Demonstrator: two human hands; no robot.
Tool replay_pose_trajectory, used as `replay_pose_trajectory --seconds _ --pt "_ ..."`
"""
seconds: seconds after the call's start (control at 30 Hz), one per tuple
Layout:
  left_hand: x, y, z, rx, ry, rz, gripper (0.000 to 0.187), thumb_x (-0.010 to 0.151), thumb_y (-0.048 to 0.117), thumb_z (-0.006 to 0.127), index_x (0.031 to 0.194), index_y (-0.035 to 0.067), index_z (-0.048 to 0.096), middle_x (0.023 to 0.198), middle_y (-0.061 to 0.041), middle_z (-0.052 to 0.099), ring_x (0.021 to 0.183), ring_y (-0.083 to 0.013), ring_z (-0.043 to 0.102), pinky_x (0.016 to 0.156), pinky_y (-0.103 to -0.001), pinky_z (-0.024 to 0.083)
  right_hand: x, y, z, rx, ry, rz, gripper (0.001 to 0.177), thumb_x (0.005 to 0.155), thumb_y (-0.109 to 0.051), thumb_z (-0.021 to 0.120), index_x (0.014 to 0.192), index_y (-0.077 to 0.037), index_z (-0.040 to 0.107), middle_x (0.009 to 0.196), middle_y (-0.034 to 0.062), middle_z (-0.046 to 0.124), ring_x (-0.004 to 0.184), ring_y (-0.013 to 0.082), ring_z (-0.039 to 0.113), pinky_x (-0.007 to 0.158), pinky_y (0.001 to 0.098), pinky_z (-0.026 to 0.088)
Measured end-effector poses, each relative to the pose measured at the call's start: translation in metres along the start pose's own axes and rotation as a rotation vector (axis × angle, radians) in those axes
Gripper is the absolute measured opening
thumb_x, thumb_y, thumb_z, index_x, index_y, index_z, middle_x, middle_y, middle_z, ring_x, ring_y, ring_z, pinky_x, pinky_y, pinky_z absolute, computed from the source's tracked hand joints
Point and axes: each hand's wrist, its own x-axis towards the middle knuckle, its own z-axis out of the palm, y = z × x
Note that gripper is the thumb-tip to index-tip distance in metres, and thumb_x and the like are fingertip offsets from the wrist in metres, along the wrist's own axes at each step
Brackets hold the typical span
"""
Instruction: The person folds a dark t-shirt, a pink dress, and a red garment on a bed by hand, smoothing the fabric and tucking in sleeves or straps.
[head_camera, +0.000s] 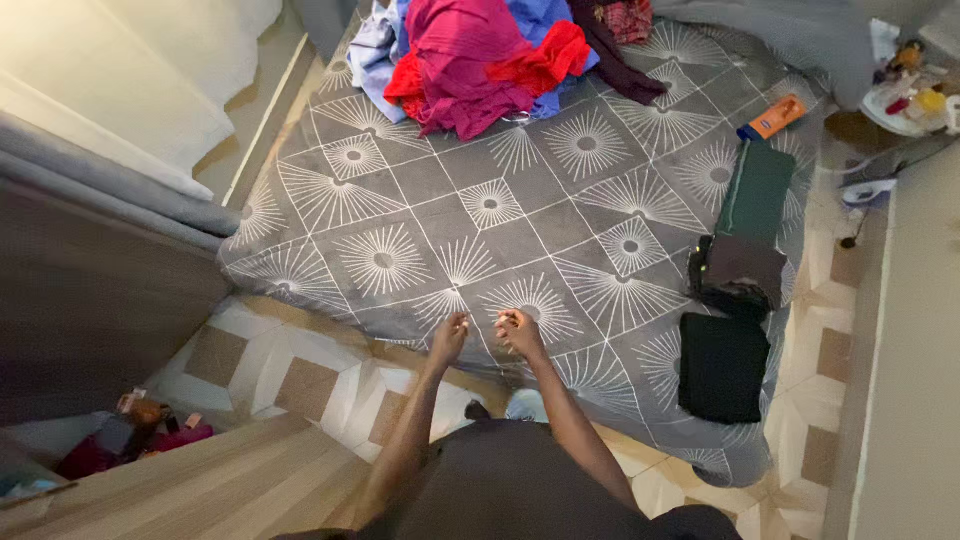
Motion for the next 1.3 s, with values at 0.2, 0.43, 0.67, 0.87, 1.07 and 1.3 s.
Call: replay_pose_trajectory --seconds 0.2,0.43,0.67,0.87,1.07,1.3 --pt "0.009 -0.011 -0.021 -0.017 0.054 0.031 0.033 0.099 0.019 0.062 0.13 0.008 0.067 0.099 -0.01 0.076 0.083 -0.0205 0.071 0.074 -0.034 0.055 0.019 -0.005 0.022 -0.104 0.026 0.188 0.026 0.099 -0.022 0.061 0.117 -0.003 0.066 0.095 0.009 0.077 0.07 0.0134 0.072 0.057 0.028 0.056" --pt "0.047 -0.024 -0.034 -0.134 0.036 0.096 0.029 0.1 0.02 0.065 0.125 0.006 0.068 0.098 -0.012 0.077 0.084 -0.0207 0.07 0.076 -0.035 0.058 0.052 0.0 0.042 -0.034 0.02 0.232 0.026 0.099 -0.021 0.062 0.118 -0.003 0.066 0.095 0.0088 0.077 0.067 0.0135 0.072 0.053 0.0257 0.054" --pt "0.101 -0.052 -0.049 -0.06 0.039 0.04 0.03 0.099 0.016 0.062 0.127 0.006 0.067 0.107 -0.013 0.075 0.092 -0.0217 0.072 0.08 -0.036 0.058 0.097 -0.002 0.051 -0.08 0.0 0.307 0.027 0.098 -0.02 0.06 0.12 -0.005 0.067 0.096 0.0069 0.078 0.067 0.0118 0.071 0.055 0.0258 0.055" --pt "0.136 -0.073 -0.059 -0.063 0.031 0.174 0.033 0.097 0.015 0.063 0.128 0.003 0.063 0.118 -0.018 0.07 0.105 -0.0275 0.069 0.087 -0.038 0.057 0.131 -0.009 0.055 -0.081 0.038 0.34 0.023 0.099 -0.021 0.063 0.113 -0.003 0.07 0.09 0.0083 0.077 0.064 0.0134 0.07 0.054 0.0287 0.054" --pt "0.162 -0.043 -0.079 -0.027 -0.092 -0.076 0.036 0.1 0.021 0.059 0.132 0.005 0.063 0.123 -0.016 0.072 0.105 -0.028 0.072 0.089 -0.04 0.057 0.17 -0.017 0.07 -0.102 0.084 0.397 0.021 0.098 -0.02 0.062 0.112 -0.007 0.069 0.086 0.0024 0.077 0.066 0.0119 0.072 0.055 0.0296 0.055" --pt "0.218 -0.02 -0.107 0.296 -0.235 0.015 0.025 0.096 0.011 0.06 0.117 0.004 0.071 0.109 -0.021 0.076 0.104 -0.0293 0.074 0.091 -0.041 0.058 0.228 -0.024 0.104 -0.328 0.119 0.214 0.048 0.108 -0.045 0.061 0.089 -0.001 0.069 0.074 0.0079 0.074 0.063 0.0132 0.069 0.06 0.0333 0.055"
